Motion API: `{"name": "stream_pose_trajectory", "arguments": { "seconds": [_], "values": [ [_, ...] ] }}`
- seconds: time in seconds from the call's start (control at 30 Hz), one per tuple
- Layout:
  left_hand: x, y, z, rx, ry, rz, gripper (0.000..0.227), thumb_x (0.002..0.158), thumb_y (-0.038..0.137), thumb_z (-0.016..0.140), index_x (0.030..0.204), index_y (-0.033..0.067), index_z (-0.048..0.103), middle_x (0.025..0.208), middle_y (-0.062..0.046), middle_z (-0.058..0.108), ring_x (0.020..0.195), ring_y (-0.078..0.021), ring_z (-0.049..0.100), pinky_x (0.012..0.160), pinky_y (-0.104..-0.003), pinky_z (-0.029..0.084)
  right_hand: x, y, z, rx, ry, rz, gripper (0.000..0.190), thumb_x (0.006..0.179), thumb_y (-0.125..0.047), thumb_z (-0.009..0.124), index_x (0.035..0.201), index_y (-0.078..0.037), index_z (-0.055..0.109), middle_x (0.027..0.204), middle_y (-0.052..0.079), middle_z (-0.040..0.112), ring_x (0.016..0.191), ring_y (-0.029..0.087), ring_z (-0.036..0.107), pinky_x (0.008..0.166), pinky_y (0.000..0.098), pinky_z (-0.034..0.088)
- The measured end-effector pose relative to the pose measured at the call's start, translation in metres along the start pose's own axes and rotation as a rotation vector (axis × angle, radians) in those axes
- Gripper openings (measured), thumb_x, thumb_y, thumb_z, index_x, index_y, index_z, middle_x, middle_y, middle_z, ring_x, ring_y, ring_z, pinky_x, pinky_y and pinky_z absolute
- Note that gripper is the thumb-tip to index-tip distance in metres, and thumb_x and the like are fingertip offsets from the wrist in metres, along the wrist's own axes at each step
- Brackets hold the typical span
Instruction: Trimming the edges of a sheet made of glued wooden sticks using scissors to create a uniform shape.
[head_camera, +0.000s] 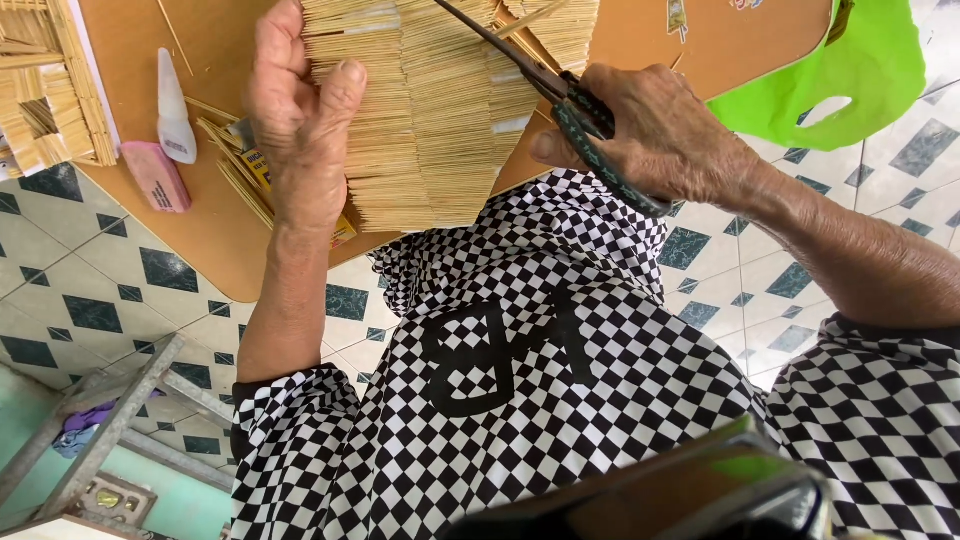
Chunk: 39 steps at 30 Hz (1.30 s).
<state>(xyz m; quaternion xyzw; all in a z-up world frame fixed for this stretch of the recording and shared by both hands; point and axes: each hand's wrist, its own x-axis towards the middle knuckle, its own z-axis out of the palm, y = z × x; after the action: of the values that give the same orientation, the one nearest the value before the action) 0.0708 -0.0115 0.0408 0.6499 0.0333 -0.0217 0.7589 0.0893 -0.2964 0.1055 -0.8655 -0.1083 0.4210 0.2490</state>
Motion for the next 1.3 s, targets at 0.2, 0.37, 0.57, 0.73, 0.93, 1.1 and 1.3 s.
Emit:
{"name": "stream_pose_trajectory", "arguments": {
  "seconds": [0.2, 0.37, 0.57, 0.73, 0.93, 1.1, 1.3],
  "values": [
    [0.002, 0.005, -0.001, 0.389, -0.003, 0.148, 0.045, 0.104, 0.027, 0.059, 0.137, 0.0042, 0.040, 0.121, -0.016, 0.063, 0.109, -0.0240, 0.066, 0.089, -0.030, 0.061, 0.008, -0.003, 0.005, 0.010, -0.015, 0.034, 0.064, 0.080, -0.073, 0.044, 0.077, -0.009, 0.046, 0.061, 0.000, 0.039, 0.047, 0.014, 0.037, 0.046, 0.0325, 0.036],
    [0.006, 0.014, -0.003, 0.578, 0.051, 0.226, 0.036, 0.100, 0.017, 0.059, 0.131, 0.0044, 0.046, 0.106, -0.013, 0.057, 0.093, -0.0214, 0.060, 0.072, -0.030, 0.059, 0.014, -0.003, 0.005, 0.022, -0.028, 0.072, 0.064, 0.079, -0.073, 0.043, 0.080, -0.009, 0.048, 0.061, -0.001, 0.039, 0.048, 0.014, 0.036, 0.045, 0.0313, 0.035],
    [0.009, 0.013, -0.004, 0.847, 0.104, 0.330, 0.035, 0.099, 0.022, 0.059, 0.129, 0.0091, 0.047, 0.099, -0.010, 0.060, 0.086, -0.0213, 0.061, 0.066, -0.033, 0.054, 0.016, -0.004, 0.003, 0.094, -0.067, 0.097, 0.058, 0.081, -0.069, 0.045, 0.079, -0.011, 0.049, 0.061, -0.001, 0.040, 0.049, 0.014, 0.037, 0.048, 0.0311, 0.034],
    [0.012, 0.005, -0.007, 0.742, 0.163, 0.288, 0.033, 0.098, 0.035, 0.059, 0.111, 0.0083, 0.046, 0.088, -0.006, 0.059, 0.060, -0.0105, 0.048, 0.043, -0.022, 0.039, 0.016, 0.002, 0.012, 0.118, -0.090, 0.088, 0.056, 0.081, -0.069, 0.043, 0.080, -0.013, 0.051, 0.061, -0.002, 0.041, 0.047, 0.012, 0.037, 0.047, 0.0288, 0.035],
    [0.021, 0.026, -0.014, -0.086, 0.042, -0.116, 0.045, 0.085, 0.013, 0.077, 0.114, 0.0084, 0.043, 0.109, -0.020, 0.064, 0.099, -0.0266, 0.063, 0.081, -0.039, 0.058, 0.008, -0.008, 0.015, 0.136, -0.017, 0.038, 0.060, 0.078, -0.069, 0.045, 0.080, -0.010, 0.050, 0.059, -0.002, 0.042, 0.045, 0.011, 0.040, 0.043, 0.0286, 0.037],
    [0.026, 0.036, -0.010, -0.098, -0.116, -0.277, 0.034, 0.085, 0.006, 0.073, 0.116, 0.0080, 0.058, 0.110, -0.002, 0.065, 0.098, -0.0155, 0.065, 0.088, -0.033, 0.062, 0.005, 0.000, 0.024, 0.131, 0.073, -0.079, 0.058, 0.081, -0.065, 0.050, 0.085, -0.007, 0.048, 0.059, -0.002, 0.040, 0.042, 0.011, 0.040, 0.038, 0.0282, 0.039],
    [0.030, 0.027, -0.008, -0.175, -0.172, -0.220, 0.036, 0.093, -0.004, 0.064, 0.124, 0.0111, 0.053, 0.125, -0.004, 0.059, 0.117, -0.0209, 0.058, 0.107, -0.037, 0.052, -0.001, -0.012, 0.012, 0.250, 0.059, -0.061, 0.056, 0.082, -0.061, 0.050, 0.085, -0.006, 0.043, 0.062, -0.001, 0.038, 0.049, 0.011, 0.038, 0.045, 0.0297, 0.036]
  ]
}}
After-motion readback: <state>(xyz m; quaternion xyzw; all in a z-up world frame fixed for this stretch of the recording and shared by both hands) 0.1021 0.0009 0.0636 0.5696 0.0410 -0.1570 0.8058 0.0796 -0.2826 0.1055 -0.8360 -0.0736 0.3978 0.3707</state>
